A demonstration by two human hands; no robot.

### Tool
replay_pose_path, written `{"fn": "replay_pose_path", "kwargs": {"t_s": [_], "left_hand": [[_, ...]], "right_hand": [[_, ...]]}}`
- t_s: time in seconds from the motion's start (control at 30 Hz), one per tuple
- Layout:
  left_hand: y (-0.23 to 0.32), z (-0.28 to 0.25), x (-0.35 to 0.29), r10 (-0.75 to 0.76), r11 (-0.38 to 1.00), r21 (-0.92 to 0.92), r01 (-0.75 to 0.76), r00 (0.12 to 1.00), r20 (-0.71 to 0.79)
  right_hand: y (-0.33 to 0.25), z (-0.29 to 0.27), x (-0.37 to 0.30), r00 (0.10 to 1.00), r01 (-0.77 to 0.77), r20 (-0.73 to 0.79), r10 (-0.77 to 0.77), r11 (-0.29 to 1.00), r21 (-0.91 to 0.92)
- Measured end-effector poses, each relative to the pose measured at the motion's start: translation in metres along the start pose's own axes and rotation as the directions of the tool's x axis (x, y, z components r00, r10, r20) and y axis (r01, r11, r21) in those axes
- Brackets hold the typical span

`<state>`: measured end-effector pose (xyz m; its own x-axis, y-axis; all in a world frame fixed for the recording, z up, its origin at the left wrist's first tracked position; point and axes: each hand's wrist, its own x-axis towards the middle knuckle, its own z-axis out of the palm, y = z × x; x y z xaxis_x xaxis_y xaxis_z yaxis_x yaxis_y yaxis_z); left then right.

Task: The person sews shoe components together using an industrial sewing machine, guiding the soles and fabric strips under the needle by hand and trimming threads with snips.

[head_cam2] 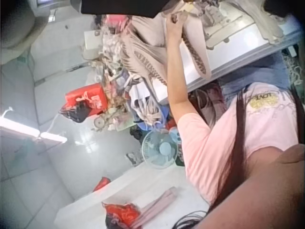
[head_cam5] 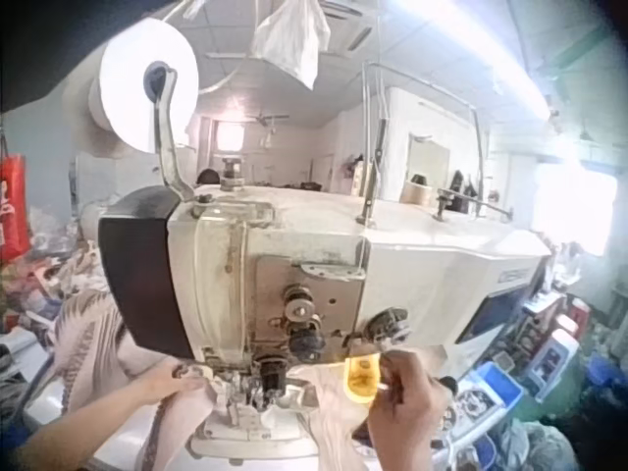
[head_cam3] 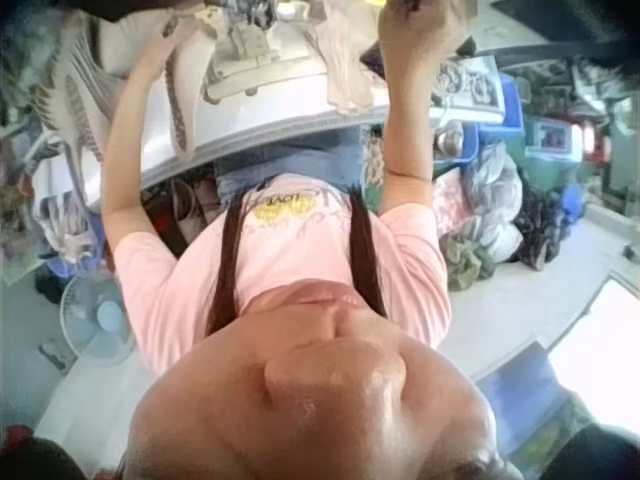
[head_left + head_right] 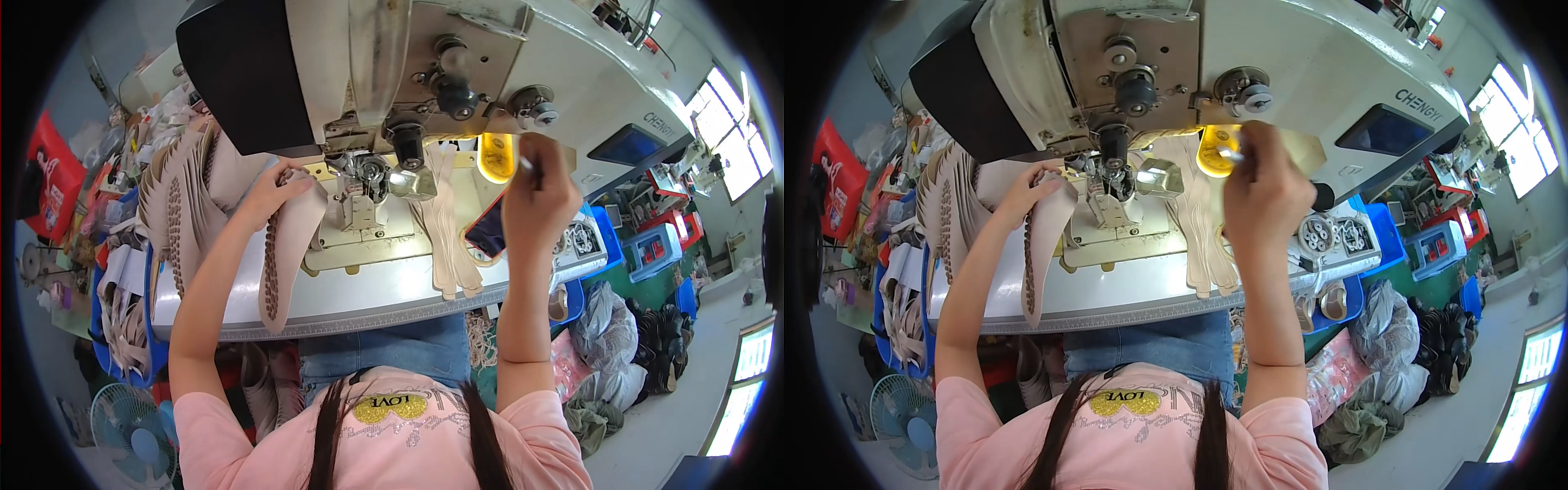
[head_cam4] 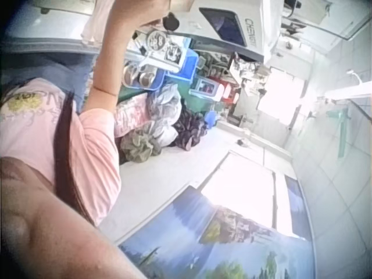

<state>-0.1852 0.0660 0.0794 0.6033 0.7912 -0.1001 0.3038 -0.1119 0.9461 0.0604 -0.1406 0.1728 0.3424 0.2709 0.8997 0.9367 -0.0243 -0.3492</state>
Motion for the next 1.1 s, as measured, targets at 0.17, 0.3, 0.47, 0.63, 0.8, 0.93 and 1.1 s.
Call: {"fn": "replay_pose_path", "kwargs": {"t_s": [0.17, 0.3, 0.47, 0.63, 0.8, 0.93, 1.1], "left_hand": [[-0.008, 0.007, -0.001, -0.052, 0.99, -0.127, 0.061, 0.996, 0.073], [-0.007, 0.008, -0.005, -0.002, 0.993, -0.121, 0.012, 0.996, 0.086], [-0.009, 0.008, -0.009, -0.032, 0.987, -0.152, 0.051, 0.991, 0.128], [-0.016, 0.006, -0.006, -0.005, 0.992, -0.126, 0.023, 0.99, 0.141], [-0.016, 0.005, -0.005, -0.09, 0.978, -0.172, 0.119, 0.982, 0.168], [-0.02, 0.005, -0.007, -0.06, 0.974, -0.207, 0.095, 0.984, 0.169], [-0.009, 0.004, -0.009, -0.03, 0.969, -0.241, 0.061, 0.991, 0.131]], "right_hand": [[-0.017, -0.024, 0.043, 0.997, -0.041, -0.057, 0.045, 0.996, 0.075], [0.011, -0.005, 0.009, 0.999, 0.015, 0.05, -0.015, 1.0, -0.004], [-0.015, -0.025, 0.046, 0.983, -0.181, 0.025, 0.18, 0.965, 0.188], [-0.005, -0.009, 0.018, 0.995, 0.002, 0.096, -0.012, 0.995, 0.103], [0.016, -0.012, 0.031, 0.984, -0.166, 0.086, 0.155, 0.976, 0.14], [-0.024, -0.017, 0.025, 0.994, -0.04, 0.111, 0.018, 0.98, 0.195], [0.018, -0.01, 0.024, 0.961, -0.251, 0.154, 0.23, 0.958, 0.136]]}}
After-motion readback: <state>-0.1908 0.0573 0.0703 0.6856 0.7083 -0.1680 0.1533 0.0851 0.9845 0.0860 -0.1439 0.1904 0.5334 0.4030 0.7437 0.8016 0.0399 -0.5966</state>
